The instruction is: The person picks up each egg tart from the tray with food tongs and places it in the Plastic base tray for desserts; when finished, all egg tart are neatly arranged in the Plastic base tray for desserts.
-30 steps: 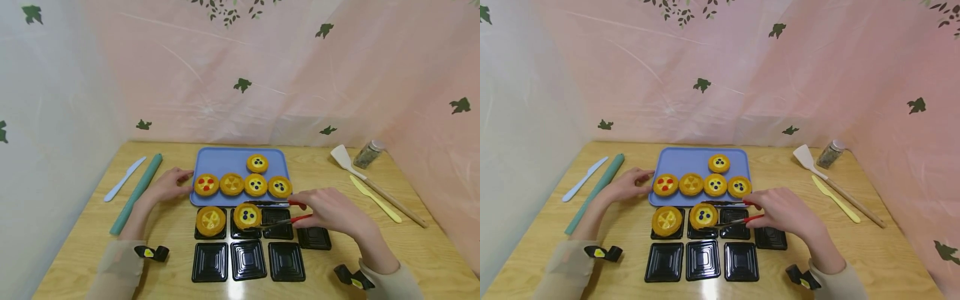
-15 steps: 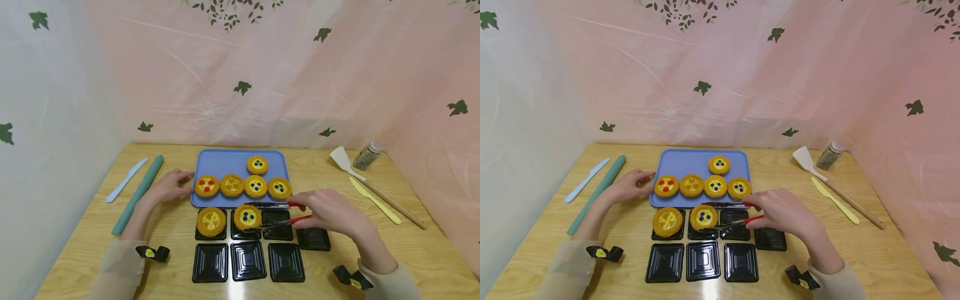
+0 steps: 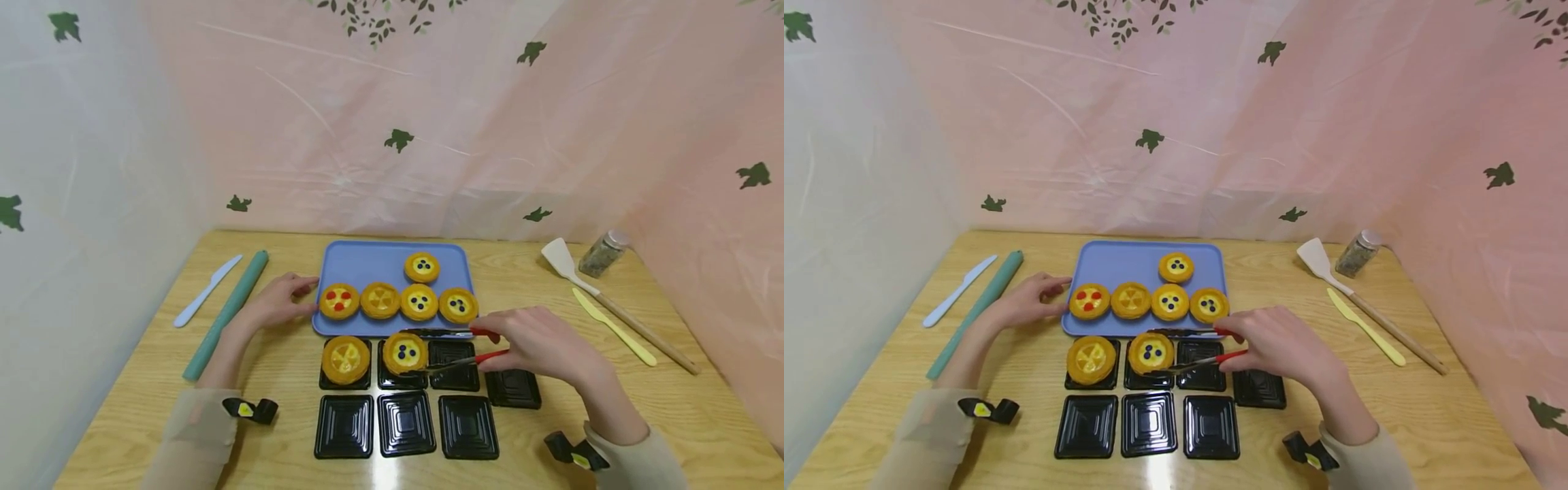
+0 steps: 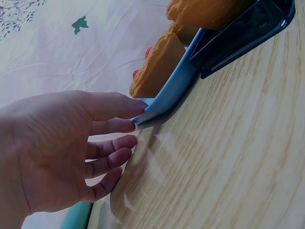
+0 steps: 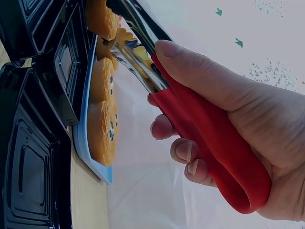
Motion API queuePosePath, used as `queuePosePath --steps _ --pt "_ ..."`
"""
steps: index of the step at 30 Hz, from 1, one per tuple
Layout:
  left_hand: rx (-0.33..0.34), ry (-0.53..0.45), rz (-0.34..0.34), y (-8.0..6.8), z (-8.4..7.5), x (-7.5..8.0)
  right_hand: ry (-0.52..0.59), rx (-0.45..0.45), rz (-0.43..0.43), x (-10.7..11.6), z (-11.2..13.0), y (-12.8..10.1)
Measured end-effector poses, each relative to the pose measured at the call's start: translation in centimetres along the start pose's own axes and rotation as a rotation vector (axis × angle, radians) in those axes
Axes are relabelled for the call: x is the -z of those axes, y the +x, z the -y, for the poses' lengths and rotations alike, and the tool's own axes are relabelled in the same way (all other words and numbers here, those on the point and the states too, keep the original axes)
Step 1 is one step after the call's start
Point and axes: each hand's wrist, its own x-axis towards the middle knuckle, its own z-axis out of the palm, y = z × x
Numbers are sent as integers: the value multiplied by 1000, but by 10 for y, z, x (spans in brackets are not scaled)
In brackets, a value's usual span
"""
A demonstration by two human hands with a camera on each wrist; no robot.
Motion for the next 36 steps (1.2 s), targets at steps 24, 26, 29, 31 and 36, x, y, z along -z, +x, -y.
queuePosePath --steps 24,26,29,31,36 --pt "7 7 12 -1 -1 0 22 21 15 0 1 1" --pt "5 8 10 -1 -1 0 22 21 15 -1 0 1" --pt "6 9 9 -1 -2 1 24 20 15 -1 0 1" --pt "6 7 11 -1 -2 1 20 19 14 -1 0 1" --pt "9 6 14 -1 -3 2 16 19 17 -1 0 1"
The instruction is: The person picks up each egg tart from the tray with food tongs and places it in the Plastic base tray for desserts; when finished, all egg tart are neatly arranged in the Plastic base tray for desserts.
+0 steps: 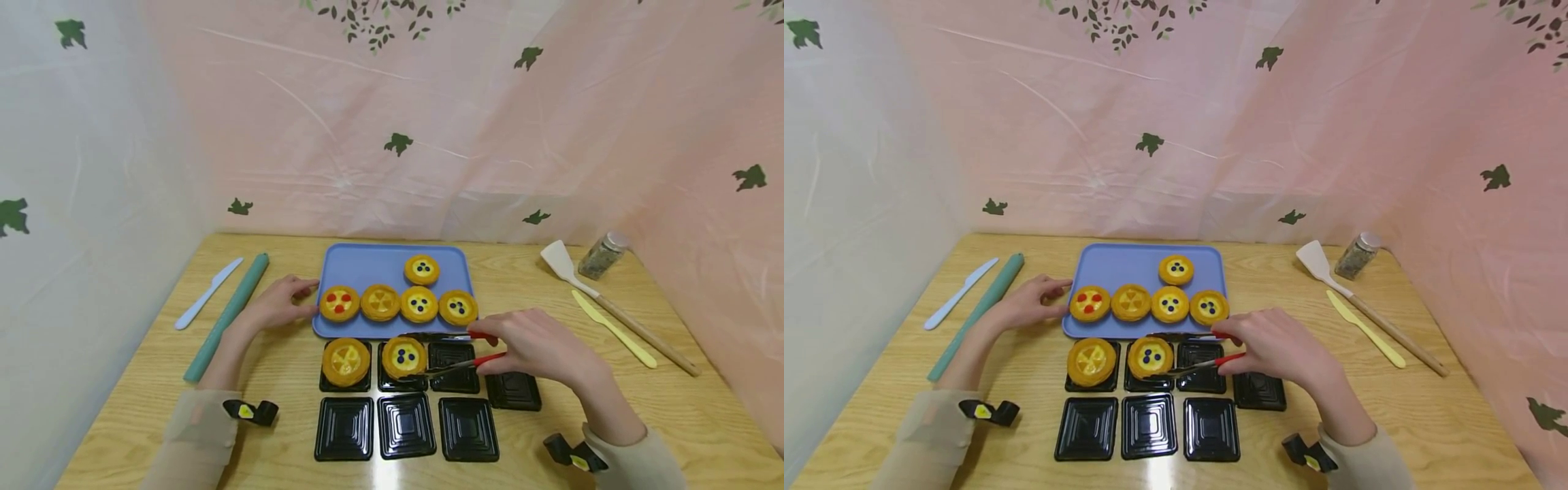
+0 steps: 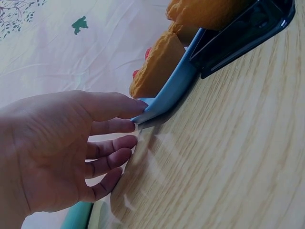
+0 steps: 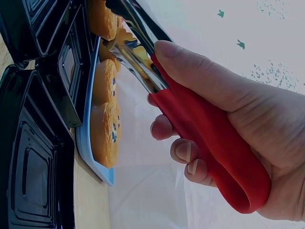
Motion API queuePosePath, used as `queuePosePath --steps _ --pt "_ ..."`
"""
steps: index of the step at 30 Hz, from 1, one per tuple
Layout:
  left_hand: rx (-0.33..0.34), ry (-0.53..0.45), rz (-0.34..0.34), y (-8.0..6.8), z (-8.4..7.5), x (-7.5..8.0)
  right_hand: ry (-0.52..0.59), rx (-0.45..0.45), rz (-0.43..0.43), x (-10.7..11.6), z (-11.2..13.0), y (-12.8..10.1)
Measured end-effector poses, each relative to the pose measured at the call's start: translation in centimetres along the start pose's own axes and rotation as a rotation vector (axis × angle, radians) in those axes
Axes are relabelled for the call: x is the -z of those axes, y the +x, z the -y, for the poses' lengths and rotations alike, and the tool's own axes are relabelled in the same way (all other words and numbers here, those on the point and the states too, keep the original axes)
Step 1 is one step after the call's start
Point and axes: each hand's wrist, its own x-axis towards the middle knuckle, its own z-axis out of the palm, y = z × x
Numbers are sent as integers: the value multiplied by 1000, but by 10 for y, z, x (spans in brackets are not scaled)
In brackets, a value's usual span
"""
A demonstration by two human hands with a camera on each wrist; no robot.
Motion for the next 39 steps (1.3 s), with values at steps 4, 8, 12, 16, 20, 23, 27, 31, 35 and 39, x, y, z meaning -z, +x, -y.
queuePosePath --steps 4,8,12,16,20,23,27,31,35,39 --pt "-3 3 -1 0 0 0 0 0 0 -1 0 0" --pt "-2 0 -3 0 0 -1 -6 0 -1 -1 0 0" --pt "-1 -7 -3 0 0 -1 -7 2 0 -1 0 0" --pt "-7 -5 -5 0 0 -1 -7 -1 -1 -1 0 0" --pt "-8 2 -5 1 2 -1 -8 -4 -1 -2 0 0" --pt "-8 5 -6 0 2 -2 -8 -2 1 -2 0 0" --pt "-3 7 -5 0 1 -2 -6 1 3 -2 -1 0" --pt "5 3 -3 1 1 -2 -2 -2 4 -1 -1 0" --pt "13 3 -2 1 1 -1 -6 -10 1 -2 0 0" --pt "18 5 1 0 1 -1 -9 -12 -5 -2 0 0"
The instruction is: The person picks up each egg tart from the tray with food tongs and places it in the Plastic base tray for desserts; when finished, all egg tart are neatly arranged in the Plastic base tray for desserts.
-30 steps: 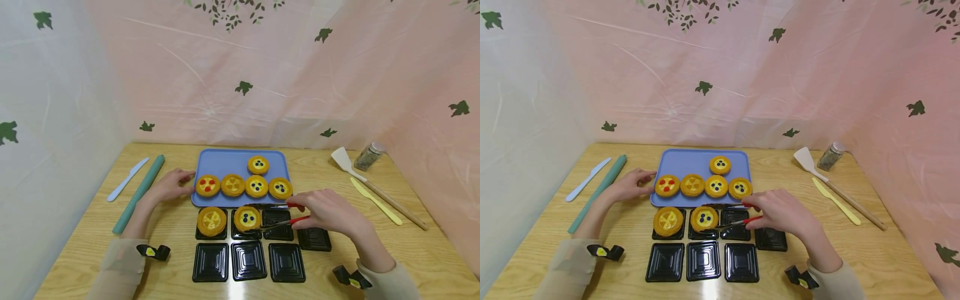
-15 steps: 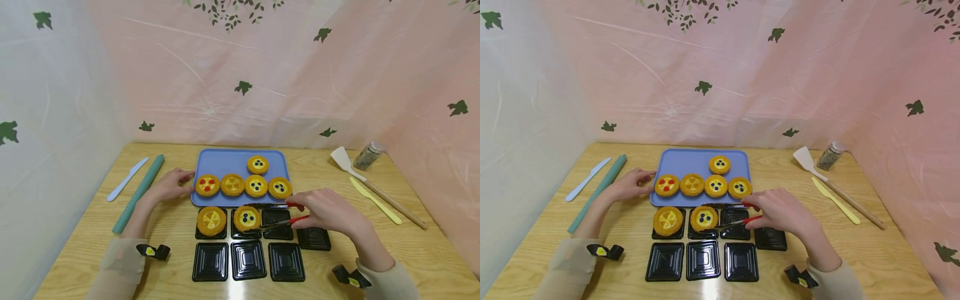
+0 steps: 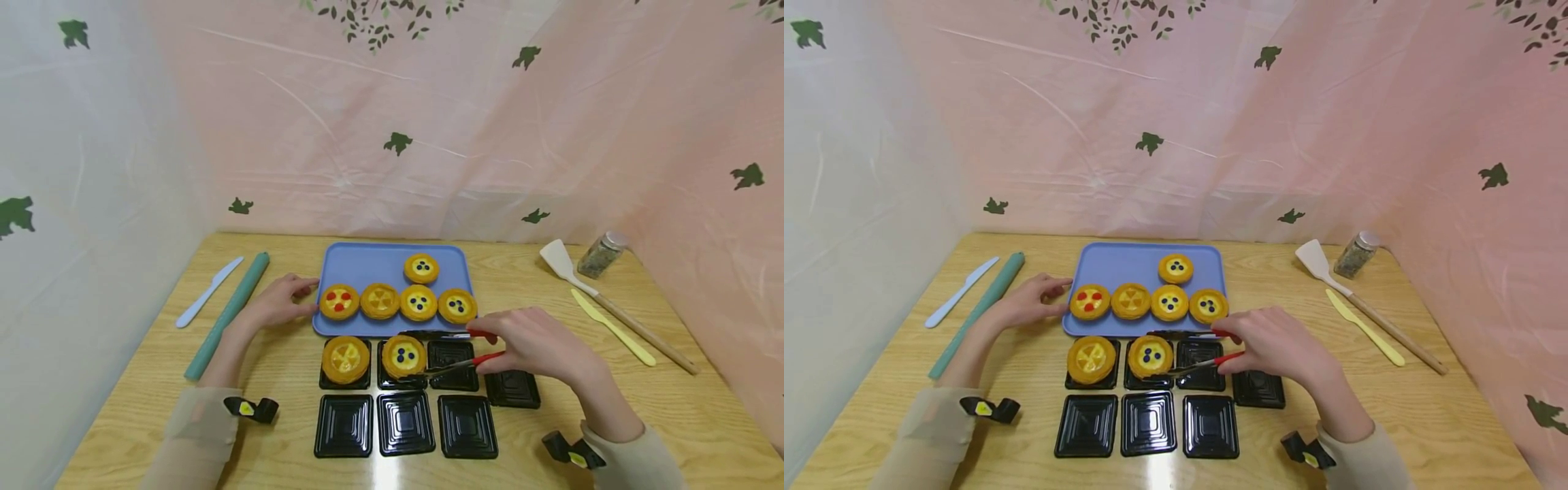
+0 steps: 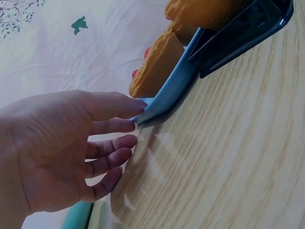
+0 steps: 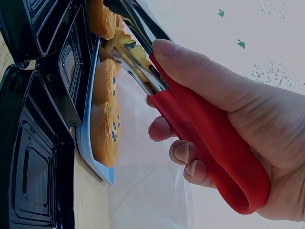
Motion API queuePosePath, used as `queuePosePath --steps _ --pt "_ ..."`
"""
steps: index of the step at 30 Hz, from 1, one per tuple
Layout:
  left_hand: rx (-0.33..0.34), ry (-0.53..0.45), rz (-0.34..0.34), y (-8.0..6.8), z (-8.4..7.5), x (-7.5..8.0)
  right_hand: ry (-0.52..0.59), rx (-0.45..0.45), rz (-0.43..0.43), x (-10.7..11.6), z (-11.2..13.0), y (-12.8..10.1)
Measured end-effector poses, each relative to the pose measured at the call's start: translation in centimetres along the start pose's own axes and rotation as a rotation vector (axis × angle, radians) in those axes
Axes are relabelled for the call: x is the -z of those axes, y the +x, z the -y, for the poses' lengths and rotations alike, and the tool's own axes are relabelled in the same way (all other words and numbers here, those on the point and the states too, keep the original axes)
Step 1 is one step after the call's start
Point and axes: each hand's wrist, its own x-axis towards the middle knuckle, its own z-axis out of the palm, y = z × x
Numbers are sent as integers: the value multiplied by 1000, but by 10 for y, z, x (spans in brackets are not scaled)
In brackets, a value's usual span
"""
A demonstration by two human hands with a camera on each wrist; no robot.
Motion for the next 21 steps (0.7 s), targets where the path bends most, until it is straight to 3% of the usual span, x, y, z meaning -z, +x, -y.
queuePosePath --steps 13,21 --pt "-16 -8 -3 -1 -1 0 31 -16 -44 10 -7 -5" --pt "-22 -11 -5 -1 -1 0 -4 -69 -215 25 -21 -8"
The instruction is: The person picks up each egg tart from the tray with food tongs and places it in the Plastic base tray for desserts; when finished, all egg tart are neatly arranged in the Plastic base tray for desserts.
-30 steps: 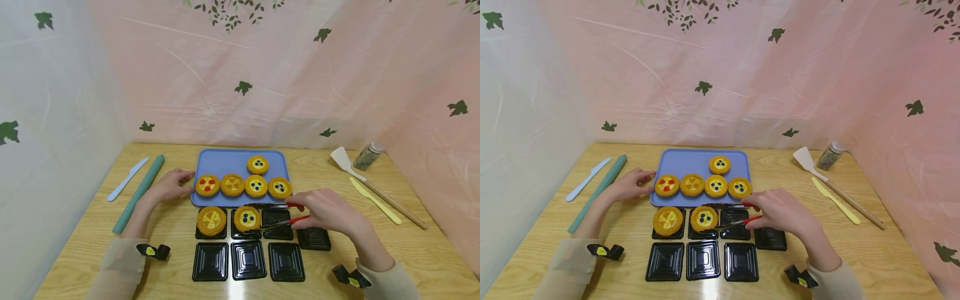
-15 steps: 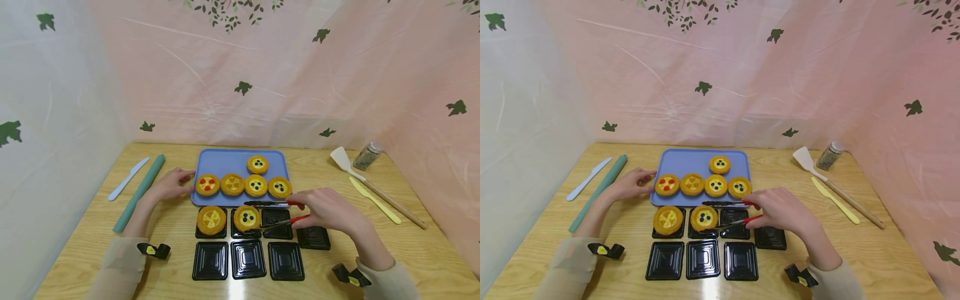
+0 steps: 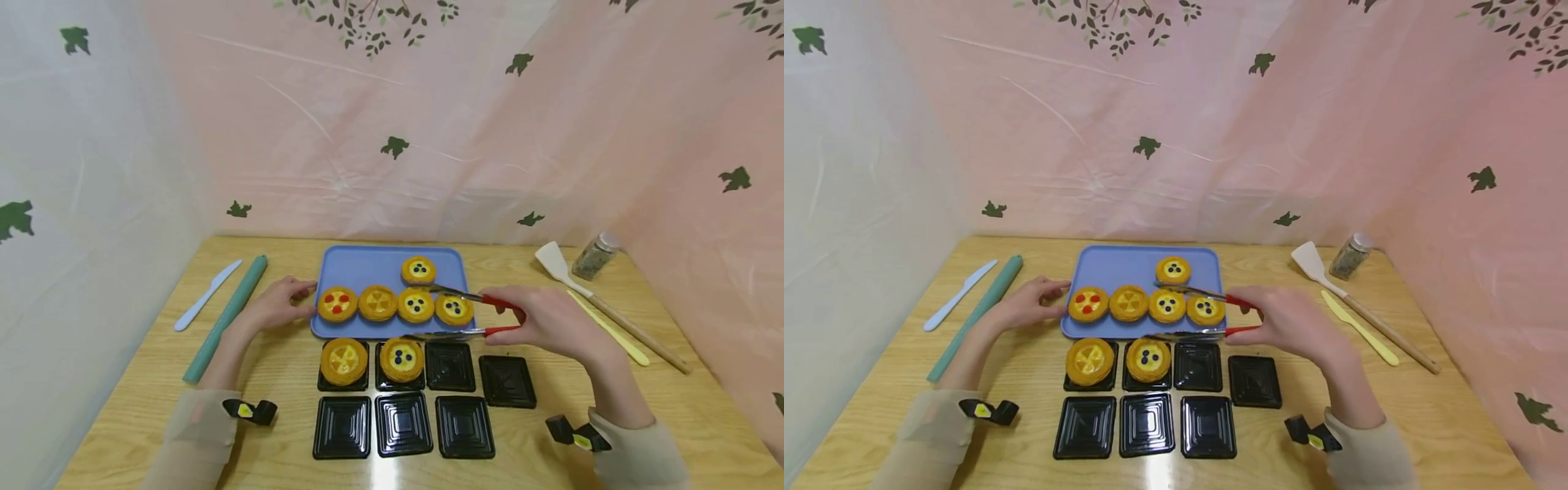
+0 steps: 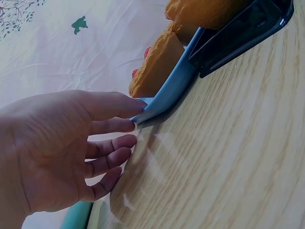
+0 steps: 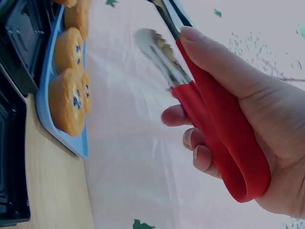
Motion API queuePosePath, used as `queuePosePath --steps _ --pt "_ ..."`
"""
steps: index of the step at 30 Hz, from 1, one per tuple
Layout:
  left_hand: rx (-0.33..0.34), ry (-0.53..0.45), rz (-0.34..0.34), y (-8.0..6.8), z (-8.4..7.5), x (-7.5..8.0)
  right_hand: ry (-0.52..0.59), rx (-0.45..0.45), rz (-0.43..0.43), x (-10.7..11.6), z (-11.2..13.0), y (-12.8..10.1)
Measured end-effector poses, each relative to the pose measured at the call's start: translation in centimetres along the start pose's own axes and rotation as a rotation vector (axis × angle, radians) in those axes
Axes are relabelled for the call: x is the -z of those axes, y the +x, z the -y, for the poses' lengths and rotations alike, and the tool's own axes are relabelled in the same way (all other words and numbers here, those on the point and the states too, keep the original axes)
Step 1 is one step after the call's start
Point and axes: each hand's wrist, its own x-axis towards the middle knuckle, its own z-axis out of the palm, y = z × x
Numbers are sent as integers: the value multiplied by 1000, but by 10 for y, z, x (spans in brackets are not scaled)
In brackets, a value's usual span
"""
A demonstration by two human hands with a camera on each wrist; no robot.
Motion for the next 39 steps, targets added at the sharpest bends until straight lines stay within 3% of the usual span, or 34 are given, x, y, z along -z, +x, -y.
queuePosePath --steps 5,15,26,39 --pt "-10 1 -6 -1 1 -2 43 -90 -46 3 -11 9" --pt "-9 -1 7 1 0 0 39 -259 -9 -18 -44 25" --pt "-18 -7 -14 -2 -2 7 67 -218 -1 -30 -59 47" --pt "-46 10 -18 -1 -3 3 115 -223 -46 -37 -60 41"
